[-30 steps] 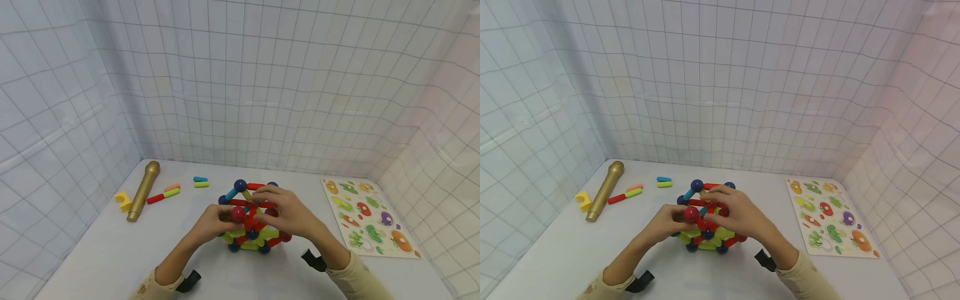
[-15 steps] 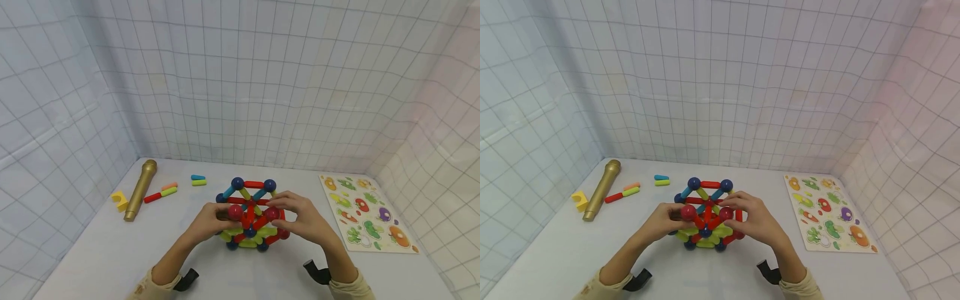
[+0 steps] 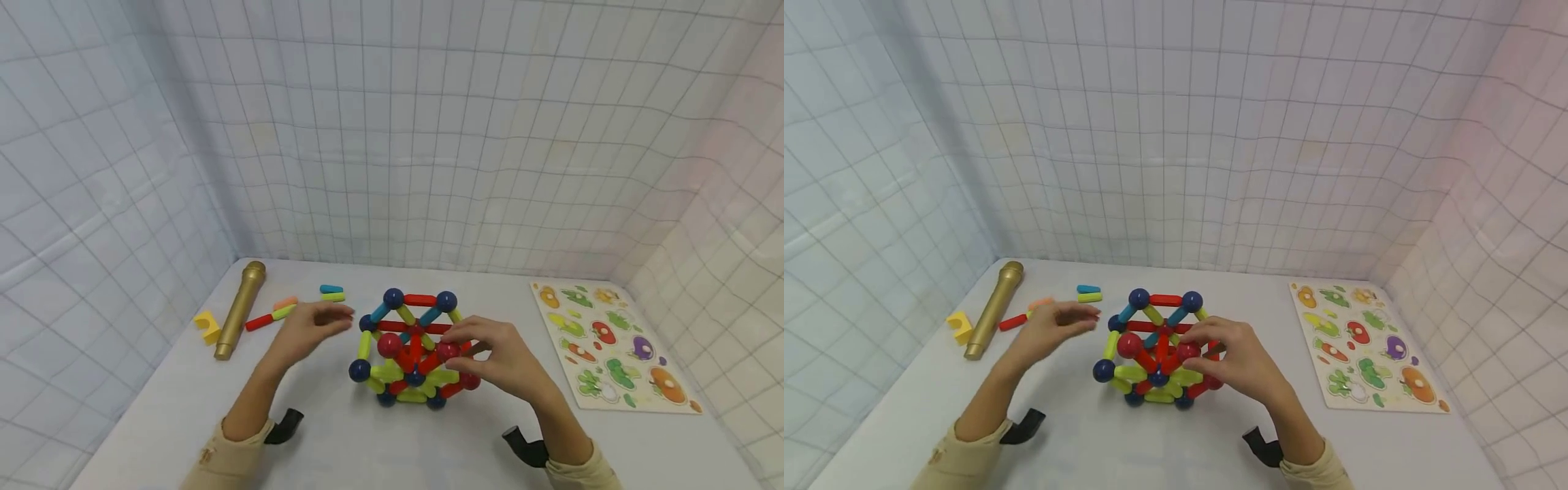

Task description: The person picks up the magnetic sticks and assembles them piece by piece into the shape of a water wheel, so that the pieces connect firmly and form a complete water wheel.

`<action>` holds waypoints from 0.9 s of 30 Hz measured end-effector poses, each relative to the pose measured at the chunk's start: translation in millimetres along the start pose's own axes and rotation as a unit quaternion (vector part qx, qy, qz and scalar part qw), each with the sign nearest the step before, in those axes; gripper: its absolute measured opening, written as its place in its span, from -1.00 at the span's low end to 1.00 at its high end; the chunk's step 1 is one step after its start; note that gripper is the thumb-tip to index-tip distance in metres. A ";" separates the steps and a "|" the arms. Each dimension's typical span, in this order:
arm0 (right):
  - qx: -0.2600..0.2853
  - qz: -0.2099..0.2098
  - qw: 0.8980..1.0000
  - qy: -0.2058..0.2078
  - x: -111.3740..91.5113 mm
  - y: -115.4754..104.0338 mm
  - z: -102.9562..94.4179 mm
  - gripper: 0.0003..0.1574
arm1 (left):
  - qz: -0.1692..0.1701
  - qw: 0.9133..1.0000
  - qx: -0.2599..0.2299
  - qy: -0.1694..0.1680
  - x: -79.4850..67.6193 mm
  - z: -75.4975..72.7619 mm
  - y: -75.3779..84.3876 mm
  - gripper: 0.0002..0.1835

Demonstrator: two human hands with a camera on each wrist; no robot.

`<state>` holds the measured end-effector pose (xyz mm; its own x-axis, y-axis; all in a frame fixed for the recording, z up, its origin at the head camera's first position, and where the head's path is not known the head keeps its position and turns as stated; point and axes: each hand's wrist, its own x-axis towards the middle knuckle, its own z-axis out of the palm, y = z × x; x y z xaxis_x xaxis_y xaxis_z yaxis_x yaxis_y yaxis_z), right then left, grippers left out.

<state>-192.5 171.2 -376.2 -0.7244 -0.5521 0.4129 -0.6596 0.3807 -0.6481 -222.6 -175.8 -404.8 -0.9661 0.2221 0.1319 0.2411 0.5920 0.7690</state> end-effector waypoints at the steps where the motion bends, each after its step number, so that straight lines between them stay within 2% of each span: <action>1: -0.001 0.000 1.000 0.000 -0.1 -0.7 -0.7 -0.62 | -0.009 0.998 0.052 0.028 7.6 -9.9 -8.5 -0.74; 2: -0.001 0.000 1.000 0.000 -0.1 -1.3 -1.4 -0.62 | -0.022 0.993 0.107 0.051 15.9 -19.4 -18.3 -0.76; 3: 0.000 0.000 1.000 -0.001 0.1 -1.9 -2.0 -0.62 | -0.038 0.983 0.164 0.069 24.2 -28.2 -28.5 -0.77; 5: -0.001 0.000 1.000 -0.003 0.4 -2.2 -3.2 -0.61 | -0.072 0.961 0.255 0.078 39.8 -42.7 -48.1 -0.76; 6: -0.001 0.002 1.000 -0.004 0.2 -2.0 -3.7 -0.60 | -0.090 0.951 0.288 0.069 46.5 -48.3 -57.0 -0.73; 8: 0.005 0.011 1.000 -0.013 -1.0 -1.8 -4.3 -0.59 | -0.123 0.938 0.324 0.036 56.3 -55.3 -72.3 -0.68; 11: 0.014 0.021 0.999 -0.029 -3.0 -0.9 -3.8 -0.58 | -0.159 0.927 0.339 -0.015 63.8 -59.9 -87.2 -0.61; 15: 0.020 0.021 0.999 -0.035 -4.7 -1.1 -2.9 -0.58 | -0.192 0.925 0.326 -0.044 68.0 -59.8 -96.0 -0.63; 20: 0.021 0.017 0.999 -0.033 -4.4 -3.0 0.3 -0.59 | -0.194 0.925 0.326 -0.036 68.2 -58.8 -98.3 -0.66; 23: 0.019 0.017 0.999 -0.030 -4.4 -3.3 0.8 -0.59 | -0.158 0.932 0.326 0.004 66.7 -58.5 -93.1 -0.67; 25: 0.018 0.017 0.999 -0.027 -4.3 -3.6 0.3 -0.58 | -0.113 0.941 0.315 0.040 63.5 -57.4 -83.6 -0.69; 27: 0.017 0.018 0.999 -0.026 -4.3 -4.2 -0.5 -0.58 | -0.063 0.951 0.297 0.063 56.6 -54.8 -65.7 -0.68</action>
<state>-186.8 172.4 -374.9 -0.7364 -0.5756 0.3556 -0.6248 0.3769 -0.6838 -298.2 -244.6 -413.5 -0.9852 0.0479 0.1647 0.0962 0.9493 0.2994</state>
